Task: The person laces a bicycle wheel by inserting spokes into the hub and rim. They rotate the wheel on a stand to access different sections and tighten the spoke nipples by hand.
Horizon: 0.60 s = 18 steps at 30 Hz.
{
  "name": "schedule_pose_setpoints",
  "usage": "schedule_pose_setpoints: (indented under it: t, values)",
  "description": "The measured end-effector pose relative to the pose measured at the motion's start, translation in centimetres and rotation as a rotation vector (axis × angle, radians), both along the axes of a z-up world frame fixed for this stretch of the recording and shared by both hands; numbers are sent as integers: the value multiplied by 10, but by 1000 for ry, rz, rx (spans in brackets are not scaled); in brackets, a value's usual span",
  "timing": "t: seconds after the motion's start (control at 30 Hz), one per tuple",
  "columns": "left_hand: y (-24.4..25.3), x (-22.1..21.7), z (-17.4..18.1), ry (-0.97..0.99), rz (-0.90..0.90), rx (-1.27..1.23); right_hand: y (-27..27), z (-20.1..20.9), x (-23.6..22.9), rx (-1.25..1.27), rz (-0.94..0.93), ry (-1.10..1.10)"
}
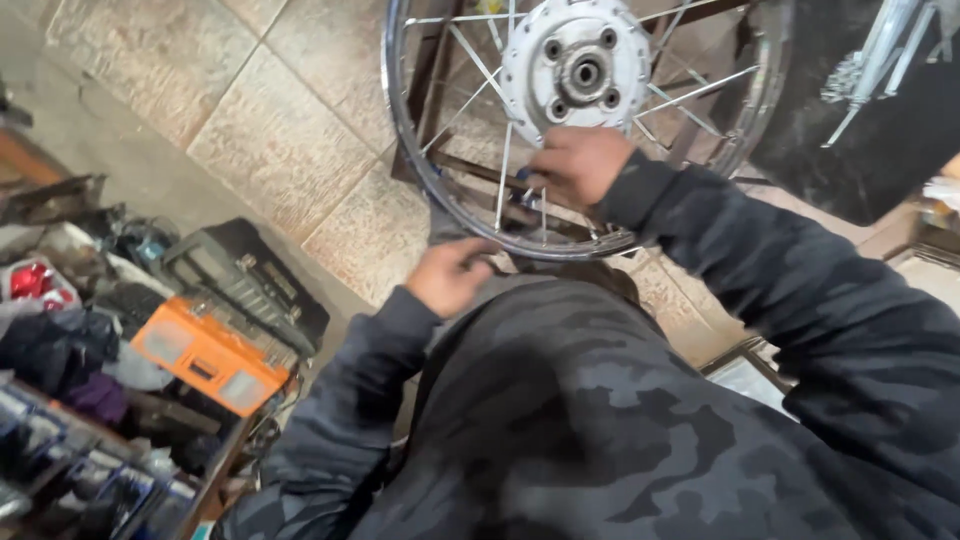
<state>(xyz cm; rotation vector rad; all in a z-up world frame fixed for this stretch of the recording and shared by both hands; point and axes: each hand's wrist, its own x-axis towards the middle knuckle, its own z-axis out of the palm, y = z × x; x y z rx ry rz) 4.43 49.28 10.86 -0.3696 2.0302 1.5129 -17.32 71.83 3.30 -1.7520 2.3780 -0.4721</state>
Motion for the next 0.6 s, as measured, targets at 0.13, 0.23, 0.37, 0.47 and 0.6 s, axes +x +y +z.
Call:
schedule_pose_setpoints:
  t: [0.13,0.23,0.37,0.47,0.6]
  values:
    - [-39,29,-20,-84,257,-120,22,36,-21,-144,-54,-247]
    - [-52,40,-21,-186,337,-220,-1,39,-9,-170,18,-269]
    - [-39,26,-15,-80,372,-157,-58,18,22,-146,-48,33]
    - [-29,23,-8,7,409,-86,-76,-29,40,-85,-232,56]
    - [-38,47,-34,-142,431,-51,-35,35,51,-138,-279,-85]
